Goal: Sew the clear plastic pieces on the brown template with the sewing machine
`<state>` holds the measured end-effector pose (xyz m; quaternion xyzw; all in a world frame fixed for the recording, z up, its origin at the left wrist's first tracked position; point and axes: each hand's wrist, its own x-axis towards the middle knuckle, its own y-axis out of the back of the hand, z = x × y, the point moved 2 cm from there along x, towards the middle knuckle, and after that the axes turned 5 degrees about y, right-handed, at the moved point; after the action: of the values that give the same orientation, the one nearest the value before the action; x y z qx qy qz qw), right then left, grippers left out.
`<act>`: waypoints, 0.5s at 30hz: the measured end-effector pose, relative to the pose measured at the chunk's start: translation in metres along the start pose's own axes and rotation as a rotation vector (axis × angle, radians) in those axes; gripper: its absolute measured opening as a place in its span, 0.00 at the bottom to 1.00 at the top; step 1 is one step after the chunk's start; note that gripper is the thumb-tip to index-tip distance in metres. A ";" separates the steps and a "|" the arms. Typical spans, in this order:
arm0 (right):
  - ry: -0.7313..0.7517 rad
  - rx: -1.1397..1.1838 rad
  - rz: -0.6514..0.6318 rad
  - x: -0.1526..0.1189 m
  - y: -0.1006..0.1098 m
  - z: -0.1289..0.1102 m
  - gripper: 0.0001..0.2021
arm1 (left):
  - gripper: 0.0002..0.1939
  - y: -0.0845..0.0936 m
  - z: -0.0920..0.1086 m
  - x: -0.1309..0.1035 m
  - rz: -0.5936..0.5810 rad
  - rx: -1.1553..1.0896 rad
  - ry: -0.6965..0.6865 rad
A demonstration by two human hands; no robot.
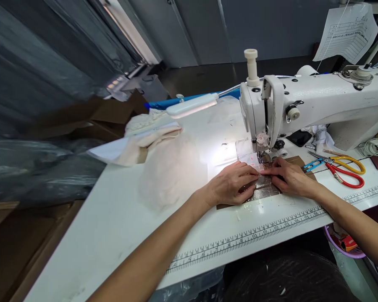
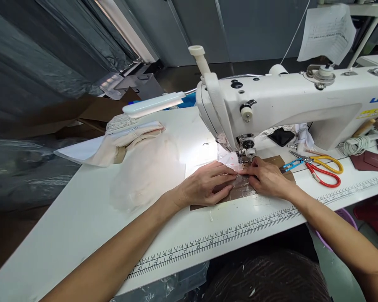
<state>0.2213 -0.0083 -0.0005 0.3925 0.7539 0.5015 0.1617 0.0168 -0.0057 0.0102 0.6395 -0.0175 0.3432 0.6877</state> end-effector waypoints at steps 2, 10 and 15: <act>0.007 0.000 0.009 0.000 0.000 -0.001 0.19 | 0.11 0.000 -0.001 0.000 -0.009 -0.004 0.001; -0.026 0.006 -0.019 0.000 0.003 -0.005 0.19 | 0.13 -0.003 -0.004 -0.001 0.056 0.066 0.023; -0.027 -0.002 -0.018 0.000 0.003 -0.003 0.20 | 0.13 -0.002 -0.002 0.000 -0.002 0.116 0.003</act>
<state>0.2199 -0.0097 0.0033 0.3925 0.7545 0.4953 0.1767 0.0168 -0.0040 0.0082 0.6777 0.0040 0.3438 0.6500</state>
